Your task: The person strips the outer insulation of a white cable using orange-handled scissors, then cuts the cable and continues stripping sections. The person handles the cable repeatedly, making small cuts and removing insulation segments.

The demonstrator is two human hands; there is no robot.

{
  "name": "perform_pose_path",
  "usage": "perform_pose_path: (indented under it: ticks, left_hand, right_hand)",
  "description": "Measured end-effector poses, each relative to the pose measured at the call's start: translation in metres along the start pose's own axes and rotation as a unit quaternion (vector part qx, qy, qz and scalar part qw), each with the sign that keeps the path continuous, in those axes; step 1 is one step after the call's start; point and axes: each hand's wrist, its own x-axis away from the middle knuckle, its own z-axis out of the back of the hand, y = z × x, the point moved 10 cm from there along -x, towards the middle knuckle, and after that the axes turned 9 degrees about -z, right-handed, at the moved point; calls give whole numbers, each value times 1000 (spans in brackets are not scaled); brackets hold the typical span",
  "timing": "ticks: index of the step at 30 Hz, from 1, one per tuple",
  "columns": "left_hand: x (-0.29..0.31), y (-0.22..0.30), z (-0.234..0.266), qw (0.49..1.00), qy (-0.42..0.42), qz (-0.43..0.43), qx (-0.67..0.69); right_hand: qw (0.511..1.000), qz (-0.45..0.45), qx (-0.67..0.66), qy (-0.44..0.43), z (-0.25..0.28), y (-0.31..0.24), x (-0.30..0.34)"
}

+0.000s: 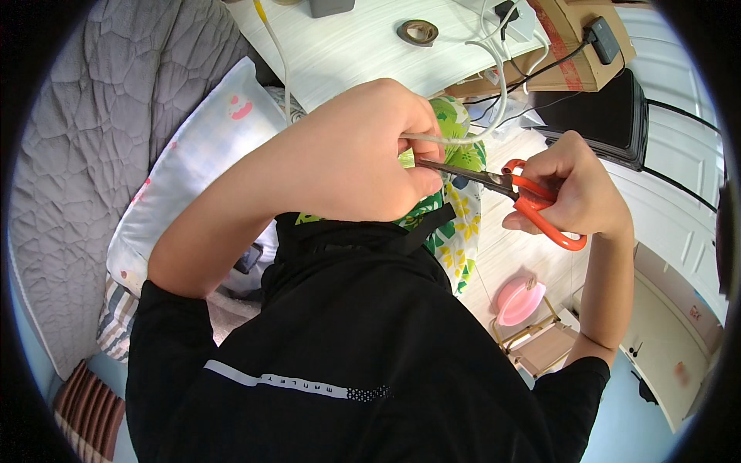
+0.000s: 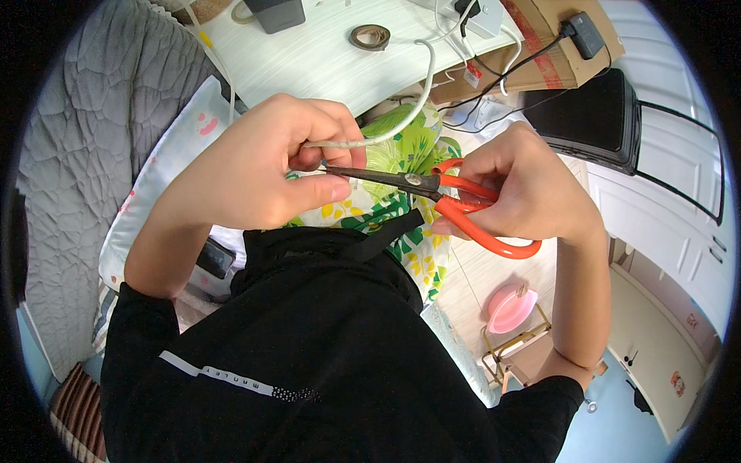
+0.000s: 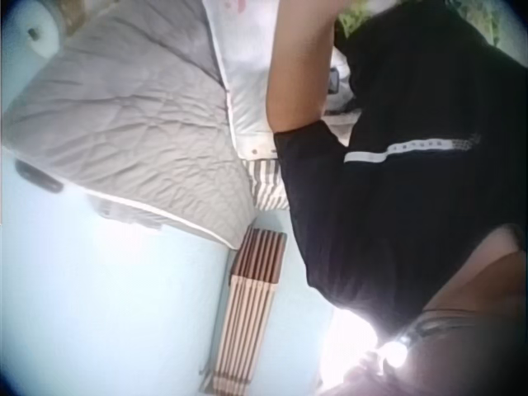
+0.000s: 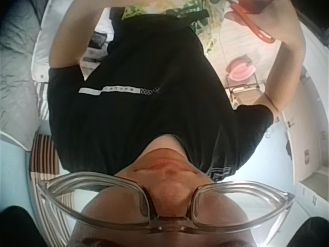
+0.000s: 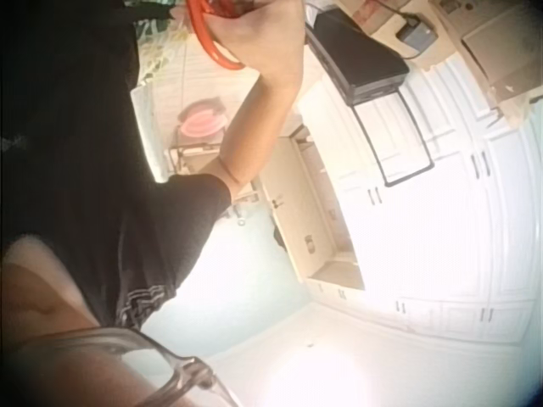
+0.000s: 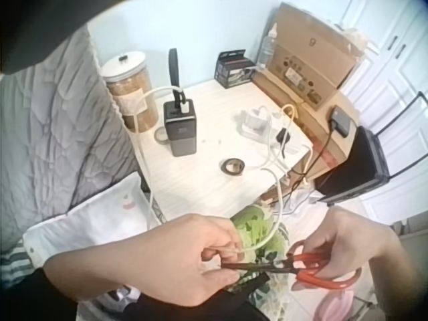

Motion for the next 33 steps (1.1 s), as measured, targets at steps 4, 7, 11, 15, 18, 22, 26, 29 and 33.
perform_pose_path:
  ticks: [4,7,11,15,18,22,26,29,33]
  left_hand:
    - [0,-10,-2,996,-32,43,77]
    - [0,-12,1,990,-27,12,140]
    - [2,-18,15,986,19,8,166]
    - [5,-32,27,978,90,44,182]
    - [8,-38,39,964,163,15,211]
    - [9,-42,53,962,202,44,177]
    - [16,-68,82,937,329,49,108]
    - [22,-76,98,924,376,52,-43]
    - [18,-85,103,917,393,35,-64]
  right_hand:
    - [999,-12,-29,-20,-1,12,5]
    - [991,-41,-121,-25,-5,33,15]
    - [986,-68,-135,67,-18,65,12]
    - [957,-132,-2,259,-28,79,-22]
    - [931,-136,52,334,-25,47,-52]
    - [920,-148,31,361,-20,32,-72]
    - [915,-180,44,359,-13,31,-72]
    - [916,-203,51,343,-14,38,-67]
    - [912,-206,42,352,-18,50,-59]
